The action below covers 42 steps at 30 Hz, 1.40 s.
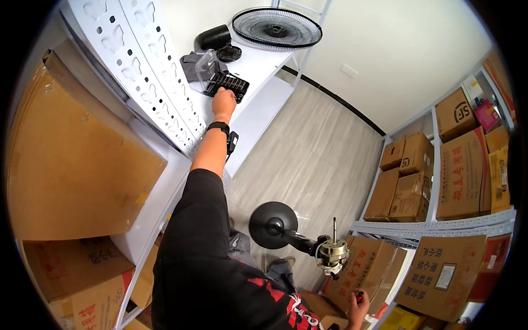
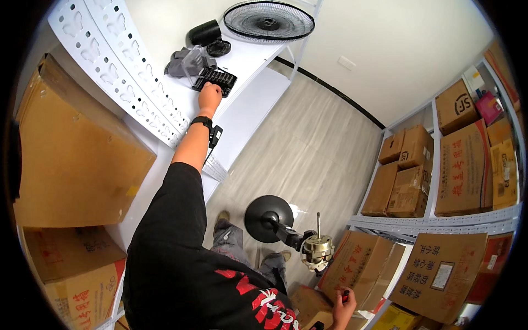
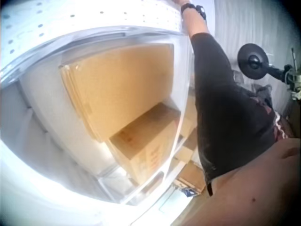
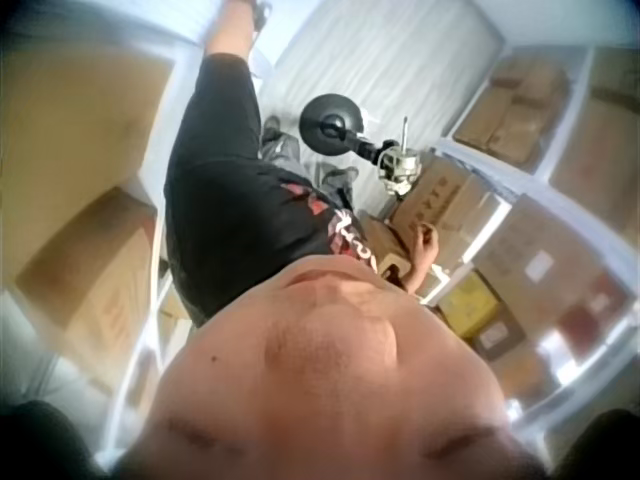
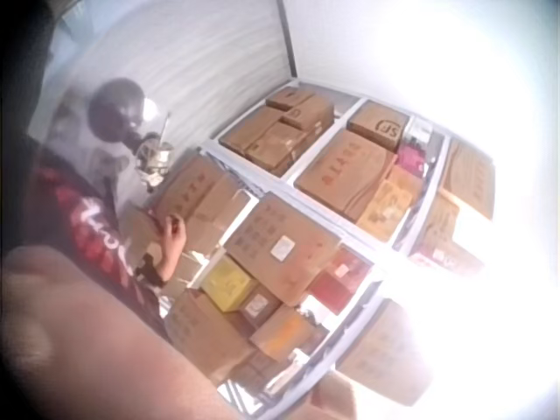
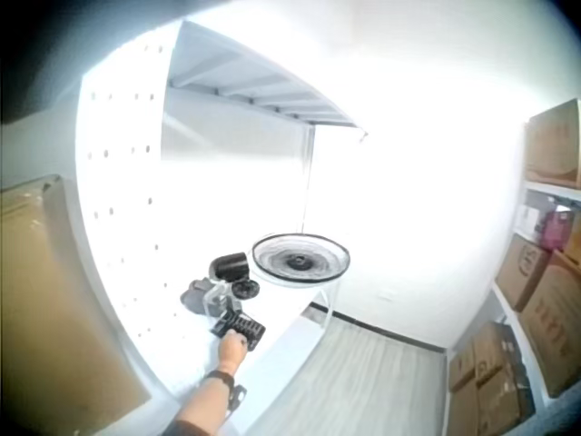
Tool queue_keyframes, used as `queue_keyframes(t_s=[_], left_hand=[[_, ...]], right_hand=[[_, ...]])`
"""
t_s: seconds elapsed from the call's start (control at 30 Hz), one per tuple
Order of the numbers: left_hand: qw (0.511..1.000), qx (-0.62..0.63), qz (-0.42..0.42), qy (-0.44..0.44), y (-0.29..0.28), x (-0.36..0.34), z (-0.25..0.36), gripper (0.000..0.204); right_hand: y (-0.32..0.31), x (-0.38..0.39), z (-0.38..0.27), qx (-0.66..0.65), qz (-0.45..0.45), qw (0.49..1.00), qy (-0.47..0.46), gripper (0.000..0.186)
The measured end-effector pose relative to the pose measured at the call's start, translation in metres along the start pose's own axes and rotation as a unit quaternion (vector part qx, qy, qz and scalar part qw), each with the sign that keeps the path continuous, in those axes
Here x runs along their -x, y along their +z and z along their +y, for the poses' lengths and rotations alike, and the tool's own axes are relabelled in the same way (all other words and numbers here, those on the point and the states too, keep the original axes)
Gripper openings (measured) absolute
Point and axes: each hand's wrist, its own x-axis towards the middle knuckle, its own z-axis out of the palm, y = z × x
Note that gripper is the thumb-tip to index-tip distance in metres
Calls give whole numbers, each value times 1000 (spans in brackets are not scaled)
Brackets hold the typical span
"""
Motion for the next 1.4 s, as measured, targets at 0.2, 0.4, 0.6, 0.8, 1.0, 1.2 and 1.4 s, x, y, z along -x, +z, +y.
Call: queue_keyframes(t_s=[0.2,0.4,0.6,0.8,1.0,1.2,1.4], left_hand=[[998,34,60,10,-7,2,-9,14],[993,96,41,53,-13,16,-3,23],[997,65,-32,35,-14,19,-9,28],[995,85,-38,34,-14,22,-10,43],[995,47,-81,16,-14,23,-6,43],[995,72,-62,27,-6,17,-18,42],[991,133,4,33,-15,23,-2,36]], right_hand=[[1,2,-14,-25,11,1000,-3,10],[5,0,3,-21,19,999,-30,9],[1,9,10,-17,25,999,-26,10],[-1,19,14,-14,29,999,-16,11],[-1,21,12,-18,26,999,-16,12],[-3,20,18,-20,26,999,-25,12],[1,20,1,25,41,997,-53,12]])
